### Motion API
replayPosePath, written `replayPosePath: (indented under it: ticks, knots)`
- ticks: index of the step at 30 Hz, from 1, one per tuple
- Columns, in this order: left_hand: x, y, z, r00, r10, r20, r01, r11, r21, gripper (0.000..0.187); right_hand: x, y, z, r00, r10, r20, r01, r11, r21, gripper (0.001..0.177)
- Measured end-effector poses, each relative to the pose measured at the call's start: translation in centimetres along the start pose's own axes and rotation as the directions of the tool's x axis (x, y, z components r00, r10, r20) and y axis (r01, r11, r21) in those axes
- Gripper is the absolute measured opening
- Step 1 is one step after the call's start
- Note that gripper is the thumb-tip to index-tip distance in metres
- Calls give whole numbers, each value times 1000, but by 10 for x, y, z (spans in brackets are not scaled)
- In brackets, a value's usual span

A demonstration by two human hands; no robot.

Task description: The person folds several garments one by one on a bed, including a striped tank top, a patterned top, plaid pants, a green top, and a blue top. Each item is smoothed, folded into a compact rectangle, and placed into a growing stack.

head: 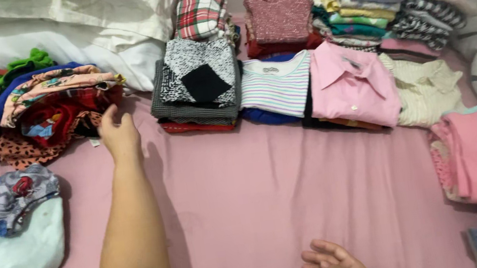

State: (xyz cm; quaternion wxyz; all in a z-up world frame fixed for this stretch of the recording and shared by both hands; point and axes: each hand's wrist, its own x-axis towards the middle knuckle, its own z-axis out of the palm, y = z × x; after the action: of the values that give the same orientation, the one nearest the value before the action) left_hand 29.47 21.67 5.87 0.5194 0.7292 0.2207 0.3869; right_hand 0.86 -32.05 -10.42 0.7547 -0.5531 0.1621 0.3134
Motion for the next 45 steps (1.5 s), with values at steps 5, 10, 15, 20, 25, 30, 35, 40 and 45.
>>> replayPosePath:
  ticks: [5, 10, 15, 20, 25, 30, 35, 40, 45]
  knots:
    - [23, 22, -28, 884, 446, 143, -418, 613, 670, 68, 26, 51, -30, 995, -94, 25, 95, 993, -67, 60]
    - [59, 35, -34, 805, 467, 366, -568, 425, 705, 97, 62, 58, -41, 992, -92, 92, 106, 981, -162, 58]
    - [66, -37, -61, 975, -124, 186, -58, 664, 745, 58, 66, 60, -36, 990, -35, 137, 54, 989, -137, 57]
    - [117, -48, -112, 880, 379, 288, -453, 484, 748, 23, 34, 56, -31, 992, -8, 128, 13, 999, -32, 55]
    - [132, 98, -170, 926, 376, -34, -373, 900, -225, 14, 26, 45, -11, 997, -32, 76, 44, 985, -165, 51]
    - [78, 246, -201, 857, 511, 64, -413, 757, -506, 11, 15, 27, 26, 980, -193, 40, 196, 976, -97, 45]
    - [62, 275, -212, 785, 619, 31, -614, 784, -93, 12, -15, 2, 58, 976, -216, -7, 215, 975, -48, 44]
    - [57, 230, -231, 820, 572, 5, -571, 818, 70, 14, -41, -10, 79, 971, -238, 0, 238, 971, -32, 43]
    - [75, 187, -265, 842, 515, -163, -523, 852, -9, 22, -36, -6, 81, 964, -266, 15, 266, 964, -25, 40]
